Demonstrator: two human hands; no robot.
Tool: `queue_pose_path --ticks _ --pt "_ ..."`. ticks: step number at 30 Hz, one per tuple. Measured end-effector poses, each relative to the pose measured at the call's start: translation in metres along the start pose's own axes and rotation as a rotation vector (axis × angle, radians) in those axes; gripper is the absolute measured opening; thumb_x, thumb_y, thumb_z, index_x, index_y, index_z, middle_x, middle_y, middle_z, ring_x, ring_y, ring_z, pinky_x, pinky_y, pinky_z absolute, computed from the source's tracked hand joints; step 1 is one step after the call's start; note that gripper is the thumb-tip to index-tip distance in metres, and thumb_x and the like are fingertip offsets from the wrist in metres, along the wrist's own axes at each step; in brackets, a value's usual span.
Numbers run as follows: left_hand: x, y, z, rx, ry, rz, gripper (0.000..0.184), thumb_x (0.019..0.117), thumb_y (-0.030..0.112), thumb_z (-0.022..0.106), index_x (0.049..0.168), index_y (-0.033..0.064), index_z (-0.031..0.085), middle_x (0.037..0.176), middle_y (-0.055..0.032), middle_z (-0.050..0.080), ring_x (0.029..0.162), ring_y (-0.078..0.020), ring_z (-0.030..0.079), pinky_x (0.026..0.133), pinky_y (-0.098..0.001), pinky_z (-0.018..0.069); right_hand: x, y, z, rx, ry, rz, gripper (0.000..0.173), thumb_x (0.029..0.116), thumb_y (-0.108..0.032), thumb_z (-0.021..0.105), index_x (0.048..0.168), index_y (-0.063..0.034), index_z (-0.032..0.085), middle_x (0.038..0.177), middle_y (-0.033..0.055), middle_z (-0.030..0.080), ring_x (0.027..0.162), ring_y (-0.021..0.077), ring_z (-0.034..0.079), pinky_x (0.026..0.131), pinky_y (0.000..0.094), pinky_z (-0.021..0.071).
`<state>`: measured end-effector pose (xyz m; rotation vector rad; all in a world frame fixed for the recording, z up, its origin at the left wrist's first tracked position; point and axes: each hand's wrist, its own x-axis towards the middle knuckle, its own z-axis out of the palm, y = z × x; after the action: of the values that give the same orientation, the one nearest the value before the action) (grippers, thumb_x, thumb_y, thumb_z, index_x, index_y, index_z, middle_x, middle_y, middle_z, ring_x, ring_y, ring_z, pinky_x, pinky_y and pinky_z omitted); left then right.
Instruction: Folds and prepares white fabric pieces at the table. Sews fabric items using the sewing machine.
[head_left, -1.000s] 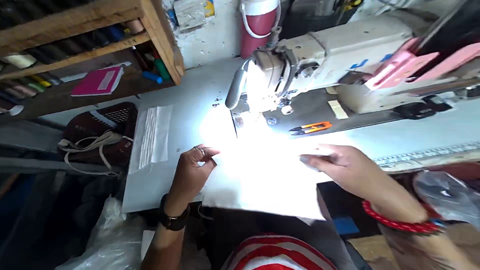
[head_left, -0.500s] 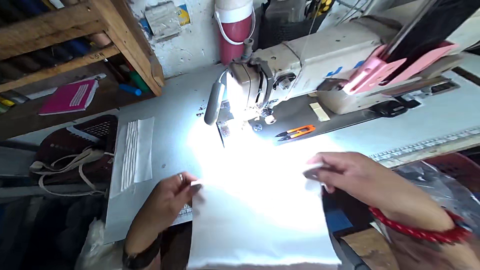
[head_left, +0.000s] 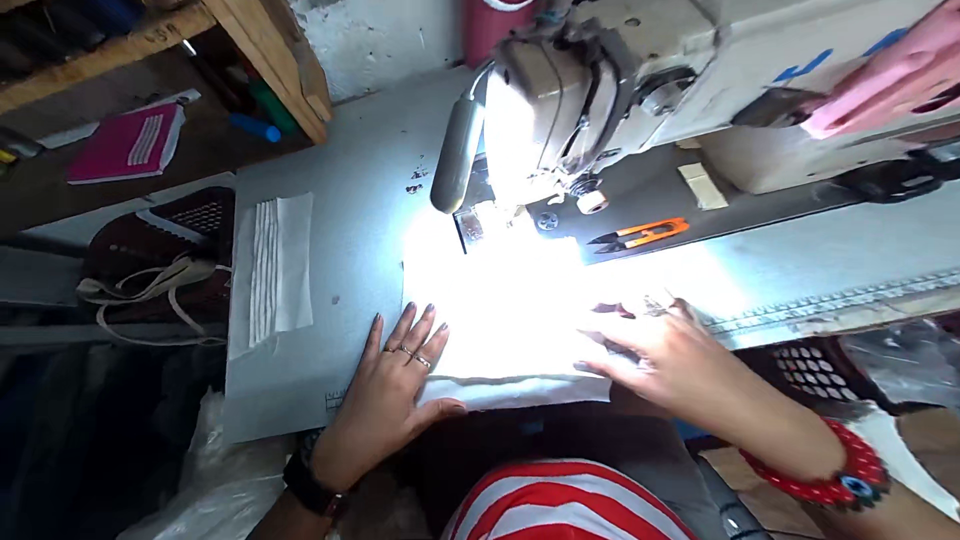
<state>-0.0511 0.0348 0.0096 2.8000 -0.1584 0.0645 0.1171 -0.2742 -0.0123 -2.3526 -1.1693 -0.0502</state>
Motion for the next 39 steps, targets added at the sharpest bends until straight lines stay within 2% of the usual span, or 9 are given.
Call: queue_pose_path --ticks 2,4,5,7,12,22,27,29,39 --pt "-0.005 -0.013 -0.012 -0.161 0.145 -0.043 0.064 0.1011 0.064 0.044 0.137 0.0159 0.066 0.152 -0.0053 0.056 0.149 -0.0238 0.041 0.122 -0.0666 0.0175 0.001 -0.006 -0.004 0.006 0.029 -0.040 0.044 0.0991 -0.054 0.053 0.110 -0.0214 0.080 0.108 0.0092 0.076 0.109 0.0377 0.066 0.090 0.0624 0.0464" --pt "-0.004 -0.029 -0.027 -0.268 0.290 -0.049 0.036 0.1053 0.039 0.053 0.117 0.0147 0.076 0.138 -0.0042 0.066 0.144 -0.0201 0.047 0.123 -0.0619 0.0179 0.001 -0.010 -0.006 0.030 0.049 -0.071 0.041 0.0994 -0.052 0.054 0.109 -0.0218 0.081 0.106 0.0091 0.076 0.103 0.0357 0.066 0.088 0.0600 0.0454" --pt "-0.004 -0.036 -0.033 -0.267 0.316 -0.039 0.026 0.1039 0.031 0.058 0.110 0.0165 0.078 0.135 -0.0027 0.068 0.144 -0.0189 0.047 0.124 -0.0619 0.0170 0.000 -0.011 -0.006 0.035 0.052 -0.074 0.040 0.0997 -0.051 0.054 0.109 -0.0229 0.081 0.106 0.0097 0.075 0.101 0.0357 0.066 0.087 0.0602 0.0451" --pt "-0.006 -0.043 -0.036 -0.242 0.276 -0.025 0.017 0.0998 0.027 0.065 0.104 0.0213 0.080 0.133 0.0008 0.069 0.145 -0.0170 0.045 0.123 -0.0636 0.0129 -0.002 -0.011 -0.005 0.040 0.043 -0.054 0.038 0.0996 -0.049 0.053 0.109 -0.0258 0.081 0.107 0.0107 0.075 0.102 0.0361 0.066 0.086 0.0608 0.0446" --pt "-0.017 -0.043 -0.028 -0.159 0.116 -0.028 0.021 0.0990 0.041 0.064 0.107 0.0314 0.081 0.135 0.0100 0.068 0.147 -0.0153 0.042 0.119 -0.0681 0.0097 -0.012 -0.010 -0.001 0.080 0.015 0.007 0.035 0.0985 -0.047 0.056 0.110 -0.0267 0.081 0.109 0.0119 0.072 0.104 0.0355 0.063 0.086 0.0597 0.0430" --pt "-0.023 -0.041 -0.023 -0.173 0.105 -0.064 0.022 0.0979 0.045 0.064 0.110 0.0358 0.080 0.140 0.0096 0.065 0.151 -0.0175 0.037 0.119 -0.0704 0.0068 -0.021 -0.002 -0.005 0.097 0.017 0.037 0.037 0.0991 -0.049 0.054 0.111 -0.0258 0.081 0.115 0.0091 0.072 0.106 0.0328 0.063 0.089 0.0575 0.0425" --pt "-0.021 -0.041 -0.016 -0.171 0.156 -0.052 0.022 0.0980 0.046 0.062 0.106 0.0361 0.080 0.137 0.0071 0.067 0.149 -0.0206 0.040 0.119 -0.0701 0.0084 -0.029 0.006 -0.015 0.283 0.056 0.116 0.028 0.1001 -0.040 0.058 0.103 -0.0239 0.081 0.113 -0.0032 0.072 0.110 0.0125 0.060 0.096 0.0389 0.0457" --pt "-0.021 -0.039 -0.015 -0.165 0.173 -0.056 0.022 0.0972 0.046 0.063 0.104 0.0358 0.081 0.135 0.0067 0.068 0.149 -0.0210 0.040 0.119 -0.0693 0.0067 -0.032 0.008 -0.016 0.320 0.058 0.131 0.025 0.0997 -0.038 0.060 0.102 -0.0246 0.081 0.111 -0.0063 0.071 0.112 0.0090 0.059 0.098 0.0347 0.0455" --pt "-0.019 -0.027 -0.020 -0.080 0.169 -0.097 0.023 0.0970 0.044 0.062 0.097 0.0325 0.082 0.134 0.0033 0.069 0.148 -0.0242 0.042 0.117 -0.0698 0.0065 -0.036 0.007 0.000 0.093 0.125 0.019 0.022 0.0998 -0.034 0.061 0.098 -0.0236 0.080 0.107 -0.0011 0.072 0.109 0.0184 0.059 0.094 0.0419 0.0414"
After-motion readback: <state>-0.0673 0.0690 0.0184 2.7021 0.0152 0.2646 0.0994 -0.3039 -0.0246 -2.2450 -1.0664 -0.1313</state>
